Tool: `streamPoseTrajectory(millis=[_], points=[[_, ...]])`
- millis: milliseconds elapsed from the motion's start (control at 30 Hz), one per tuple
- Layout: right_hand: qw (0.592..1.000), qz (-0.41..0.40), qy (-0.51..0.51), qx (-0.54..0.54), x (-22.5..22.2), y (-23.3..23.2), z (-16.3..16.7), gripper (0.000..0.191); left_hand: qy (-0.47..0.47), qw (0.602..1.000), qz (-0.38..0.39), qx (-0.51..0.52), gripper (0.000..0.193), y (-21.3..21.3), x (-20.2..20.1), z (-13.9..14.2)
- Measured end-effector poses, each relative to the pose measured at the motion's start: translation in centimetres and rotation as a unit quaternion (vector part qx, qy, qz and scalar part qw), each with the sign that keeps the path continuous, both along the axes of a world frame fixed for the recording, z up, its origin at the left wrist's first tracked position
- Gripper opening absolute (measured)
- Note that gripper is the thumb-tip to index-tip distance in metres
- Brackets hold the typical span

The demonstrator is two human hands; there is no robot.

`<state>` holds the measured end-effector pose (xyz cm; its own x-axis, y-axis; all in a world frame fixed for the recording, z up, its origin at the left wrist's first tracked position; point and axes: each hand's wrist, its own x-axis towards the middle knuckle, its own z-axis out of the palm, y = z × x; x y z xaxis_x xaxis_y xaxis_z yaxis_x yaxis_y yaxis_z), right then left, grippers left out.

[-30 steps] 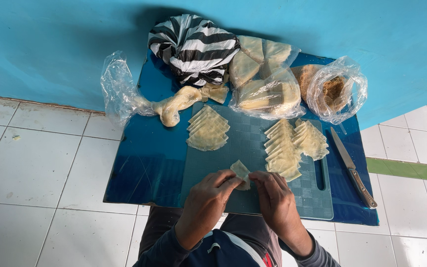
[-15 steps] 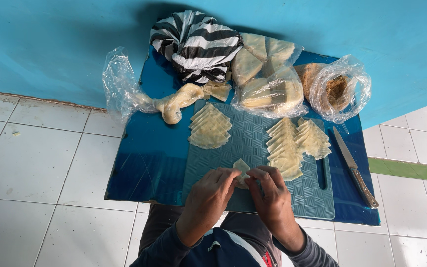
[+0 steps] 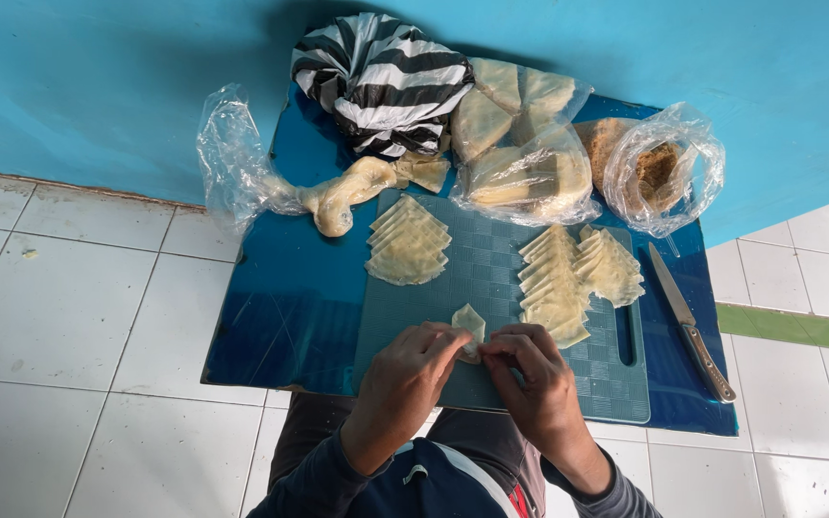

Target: The person sits at a low table and folds stuffed pastry triangles by hand. They take a cut dough wrapper, place filling from a plastic bag onto it, fold the wrapper into a triangle, press the edges closed, and set the finished pastry with a pile of folded pastries on the cutting board.

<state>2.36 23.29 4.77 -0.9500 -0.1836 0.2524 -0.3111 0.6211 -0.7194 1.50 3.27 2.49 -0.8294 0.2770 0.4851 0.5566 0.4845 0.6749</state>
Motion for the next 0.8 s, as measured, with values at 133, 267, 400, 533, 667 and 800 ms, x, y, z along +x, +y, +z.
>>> streamPoseTrajectory(millis=[133, 267, 400, 533, 667, 800], points=[[0.999, 0.001, 0.018, 0.031, -0.2, -0.2, -0.2, 0.018, -0.014, 1.0, -0.001, -0.022, 0.025, 0.1, 0.0, -0.1], [0.996, 0.031, 0.045, 0.067, -0.3, -0.2, 0.2, 0.02, -0.016, 0.999, -0.007, -0.032, 0.025, 0.1, -0.1, -0.2], [0.985, 0.106, 0.092, 0.096, -0.7, 0.1, 1.0, 0.032, 0.0, 0.999, -0.037, -0.014, 0.021, -0.3, -0.3, -0.1], [0.969, 0.14, 0.124, 0.161, -0.9, 0.0, 1.7, 0.036, -0.012, 0.997, -0.07, -0.023, 0.019, -0.5, -0.9, 0.0], [0.961, 0.149, 0.137, 0.187, -0.9, -0.4, 2.3, 0.042, -0.02, 0.994, -0.076, -0.074, 0.014, -0.4, -1.4, 0.2], [0.968, 0.139, 0.133, 0.161, -1.1, -0.9, 2.3, 0.037, -0.022, 0.995, -0.076, -0.064, 0.018, -0.4, -1.9, 0.3]])
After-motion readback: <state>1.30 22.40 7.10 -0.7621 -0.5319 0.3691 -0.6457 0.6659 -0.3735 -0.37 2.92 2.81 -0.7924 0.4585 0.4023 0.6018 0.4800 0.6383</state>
